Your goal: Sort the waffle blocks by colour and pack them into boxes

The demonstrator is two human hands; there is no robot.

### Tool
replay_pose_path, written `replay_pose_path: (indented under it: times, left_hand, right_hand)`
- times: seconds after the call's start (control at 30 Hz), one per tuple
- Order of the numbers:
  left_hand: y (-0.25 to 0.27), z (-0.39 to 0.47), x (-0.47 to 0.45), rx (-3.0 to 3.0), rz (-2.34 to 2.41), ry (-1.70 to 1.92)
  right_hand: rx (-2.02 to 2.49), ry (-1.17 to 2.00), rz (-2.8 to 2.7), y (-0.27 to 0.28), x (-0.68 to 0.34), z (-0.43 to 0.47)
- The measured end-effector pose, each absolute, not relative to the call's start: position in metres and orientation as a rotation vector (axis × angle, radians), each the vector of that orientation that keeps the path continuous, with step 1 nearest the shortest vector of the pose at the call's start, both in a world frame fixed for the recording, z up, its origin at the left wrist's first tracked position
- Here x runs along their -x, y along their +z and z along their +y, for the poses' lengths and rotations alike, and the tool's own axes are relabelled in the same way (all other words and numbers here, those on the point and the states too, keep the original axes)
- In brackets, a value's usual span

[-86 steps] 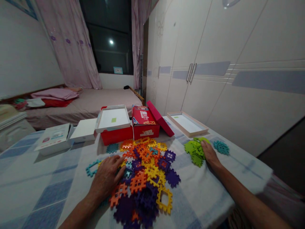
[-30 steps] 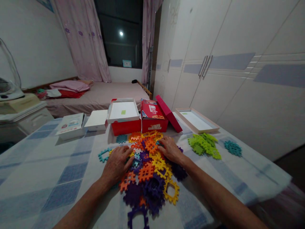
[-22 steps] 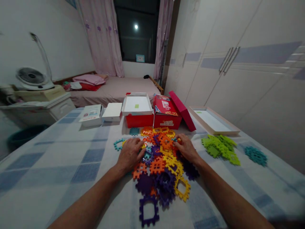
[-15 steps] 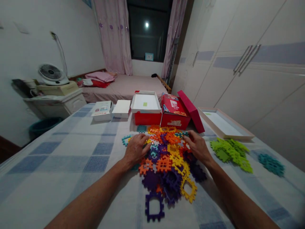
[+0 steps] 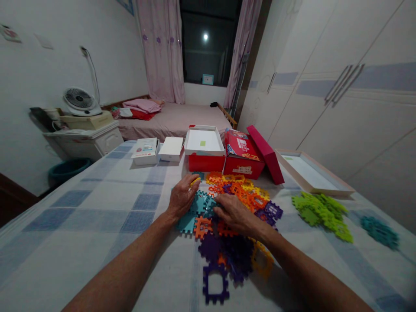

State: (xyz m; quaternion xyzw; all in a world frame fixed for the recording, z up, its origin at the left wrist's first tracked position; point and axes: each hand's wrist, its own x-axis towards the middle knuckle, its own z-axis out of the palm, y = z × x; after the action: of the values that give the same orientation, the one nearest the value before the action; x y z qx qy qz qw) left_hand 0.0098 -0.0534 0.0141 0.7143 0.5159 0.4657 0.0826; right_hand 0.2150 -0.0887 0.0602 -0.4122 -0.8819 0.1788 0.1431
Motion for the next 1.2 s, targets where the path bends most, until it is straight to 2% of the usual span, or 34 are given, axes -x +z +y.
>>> replay_pose_path:
  times: [0.17, 0.53, 0.77, 1.03, 1.2]
  left_hand:
    - [0.016, -0.055, -0.011, -2.118, 1.49, 1.42]
    - [0.018, -0.05, -0.007, -1.407, 1.336, 1.669]
    - [0.008, -0.043, -0.003, -1.467, 1.552, 1.622]
    - [0.012, -0.04, 0.001, -1.05, 1.435, 1.684]
    - [0.011, -0.038, 0.004, -0.888, 1.374, 1.801]
  right_hand:
    - [1.249, 0.678, -2.514, 0.063, -0.222, -0.094]
    - [1.464, 0.343, -2.533, 0.047, -0.21, -0.072]
    - [1.344, 0.727, -2.344, 0.046, -0.226, -0.071]
    - [1.338, 0.585, -2.167, 0.058, -0.248, -0.06]
    - [1.269, 0.806, -2.109, 0.067, -0.241, -0.056]
